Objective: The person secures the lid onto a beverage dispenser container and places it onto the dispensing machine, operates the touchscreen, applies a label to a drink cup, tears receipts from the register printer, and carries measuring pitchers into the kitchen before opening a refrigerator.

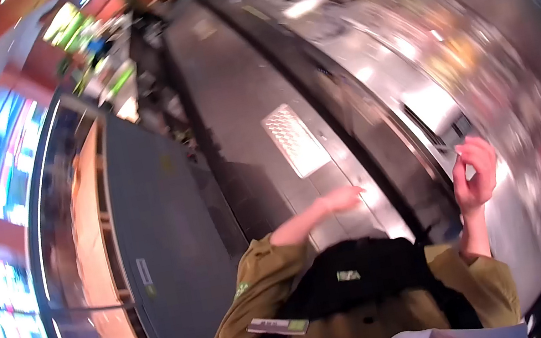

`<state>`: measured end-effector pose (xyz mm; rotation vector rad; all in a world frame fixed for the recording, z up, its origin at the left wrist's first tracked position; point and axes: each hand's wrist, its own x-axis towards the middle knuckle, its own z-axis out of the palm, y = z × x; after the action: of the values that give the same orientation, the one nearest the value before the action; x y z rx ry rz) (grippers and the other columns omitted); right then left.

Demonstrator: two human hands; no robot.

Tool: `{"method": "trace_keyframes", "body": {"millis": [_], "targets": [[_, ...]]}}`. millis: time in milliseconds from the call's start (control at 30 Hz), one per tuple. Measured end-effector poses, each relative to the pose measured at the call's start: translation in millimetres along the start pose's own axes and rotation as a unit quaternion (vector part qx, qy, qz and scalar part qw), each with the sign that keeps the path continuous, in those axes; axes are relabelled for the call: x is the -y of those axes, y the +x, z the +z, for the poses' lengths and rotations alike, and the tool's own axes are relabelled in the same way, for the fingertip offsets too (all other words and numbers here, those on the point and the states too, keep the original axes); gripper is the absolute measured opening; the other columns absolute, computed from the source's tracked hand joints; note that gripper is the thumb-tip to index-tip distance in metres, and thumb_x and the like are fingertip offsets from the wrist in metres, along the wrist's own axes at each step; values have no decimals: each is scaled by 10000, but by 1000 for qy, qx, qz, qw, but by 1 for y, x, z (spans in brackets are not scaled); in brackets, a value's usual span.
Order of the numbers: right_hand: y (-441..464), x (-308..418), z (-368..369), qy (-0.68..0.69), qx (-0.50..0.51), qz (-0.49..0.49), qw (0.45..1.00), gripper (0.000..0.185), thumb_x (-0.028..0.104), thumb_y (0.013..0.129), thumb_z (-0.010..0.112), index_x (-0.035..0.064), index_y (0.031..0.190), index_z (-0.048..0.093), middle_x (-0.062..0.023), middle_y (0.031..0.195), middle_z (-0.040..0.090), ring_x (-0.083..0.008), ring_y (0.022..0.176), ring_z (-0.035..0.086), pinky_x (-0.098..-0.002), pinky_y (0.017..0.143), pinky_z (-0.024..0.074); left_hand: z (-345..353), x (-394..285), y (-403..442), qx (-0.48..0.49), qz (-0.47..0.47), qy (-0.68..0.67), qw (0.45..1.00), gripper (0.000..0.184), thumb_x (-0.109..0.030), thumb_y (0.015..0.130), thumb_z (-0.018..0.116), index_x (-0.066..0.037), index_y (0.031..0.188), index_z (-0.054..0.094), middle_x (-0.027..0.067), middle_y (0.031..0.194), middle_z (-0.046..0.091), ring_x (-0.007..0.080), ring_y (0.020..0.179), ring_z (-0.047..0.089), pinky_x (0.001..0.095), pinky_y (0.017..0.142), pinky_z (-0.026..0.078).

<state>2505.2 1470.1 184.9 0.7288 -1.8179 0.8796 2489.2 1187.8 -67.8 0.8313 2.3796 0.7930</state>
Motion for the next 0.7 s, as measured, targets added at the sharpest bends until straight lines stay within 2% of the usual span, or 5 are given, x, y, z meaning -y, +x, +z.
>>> {"method": "trace_keyframes", "body": {"millis": [233,333,400,500,700], "targets": [[21,-36,273,170,127,272,939,145,-24,773,530,-35,918,528,-107,870,558,-184,786,537,-279,735,433,-196,-3,-92,-24,207,-196,958,287,-193,866,492,-26,1099,505,143,983,557,279,922,534,359,801,428],[30,-58,392,190,175,314,914,160,2,772,550,-22,931,542,-92,863,561,-156,775,537,-276,726,437,-224,165,-143,-161,-83,-435,882,325,-221,871,508,-37,1140,503,91,1062,574,160,967,543,274,822,425],[56,-85,478,202,181,324,906,166,18,773,561,-22,933,549,-85,850,570,-156,745,538,-275,710,440,-199,286,-190,-488,-385,-184,761,340,-263,839,516,-48,1102,540,110,1005,605,204,948,566,305,826,436],[126,-113,619,219,188,296,911,205,37,775,568,-14,973,550,-71,844,577,-137,725,527,-270,686,434,-36,423,-326,-486,-779,-304,255,308,-263,825,501,-75,1055,581,83,961,613,206,895,573,343,806,439],[230,-77,905,417,290,280,815,212,48,741,588,-7,944,562,-42,818,578,-102,757,526,-239,700,424,-80,431,-370,-291,-798,-466,247,306,-286,816,464,-84,1005,595,108,955,612,252,893,574,372,798,443]]}}
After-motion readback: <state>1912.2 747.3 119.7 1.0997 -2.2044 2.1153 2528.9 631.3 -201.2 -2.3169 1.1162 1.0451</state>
